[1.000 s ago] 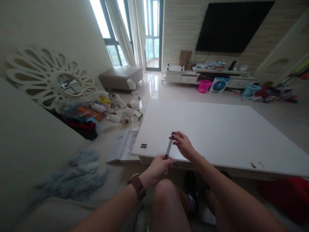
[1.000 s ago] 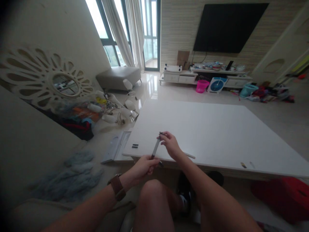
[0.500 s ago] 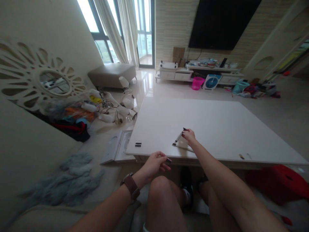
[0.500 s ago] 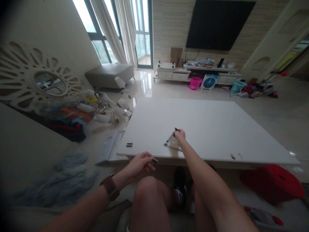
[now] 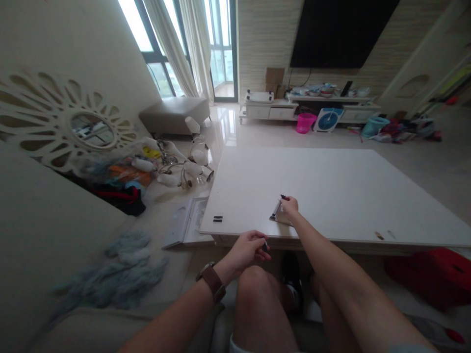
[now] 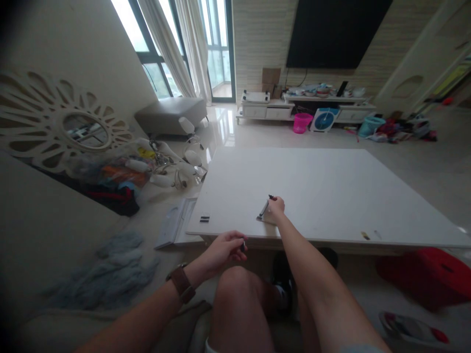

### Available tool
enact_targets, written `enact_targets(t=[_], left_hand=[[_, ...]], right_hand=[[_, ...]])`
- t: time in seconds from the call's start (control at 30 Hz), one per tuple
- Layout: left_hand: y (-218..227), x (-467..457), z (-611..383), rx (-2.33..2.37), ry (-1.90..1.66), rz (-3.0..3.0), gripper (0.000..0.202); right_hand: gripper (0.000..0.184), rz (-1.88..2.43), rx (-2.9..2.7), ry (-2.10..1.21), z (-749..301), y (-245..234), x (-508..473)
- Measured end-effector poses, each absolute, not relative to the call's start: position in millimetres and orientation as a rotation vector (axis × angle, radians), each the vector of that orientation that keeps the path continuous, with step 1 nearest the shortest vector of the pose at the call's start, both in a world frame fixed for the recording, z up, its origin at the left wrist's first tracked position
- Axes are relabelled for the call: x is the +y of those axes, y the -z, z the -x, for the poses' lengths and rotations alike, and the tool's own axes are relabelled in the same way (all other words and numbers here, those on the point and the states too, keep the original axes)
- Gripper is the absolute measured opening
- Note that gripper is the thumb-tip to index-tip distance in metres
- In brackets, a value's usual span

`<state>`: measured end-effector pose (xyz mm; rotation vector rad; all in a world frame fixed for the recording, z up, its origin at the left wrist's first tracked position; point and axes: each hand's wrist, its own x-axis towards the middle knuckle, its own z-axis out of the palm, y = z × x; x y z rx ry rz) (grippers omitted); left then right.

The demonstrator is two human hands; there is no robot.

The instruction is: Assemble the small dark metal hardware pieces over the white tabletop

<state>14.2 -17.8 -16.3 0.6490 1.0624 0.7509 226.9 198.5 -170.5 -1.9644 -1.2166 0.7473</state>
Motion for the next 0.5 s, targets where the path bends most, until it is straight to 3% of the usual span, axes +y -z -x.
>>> enact_targets(t=[0.5], left_hand=[[12.2,-18.6,-15.0,1.055,-0.742,-0.698,0.017]], right_hand=[[0.023,2.099,-1.673,-0.608,-236.8,138.5,183.7]])
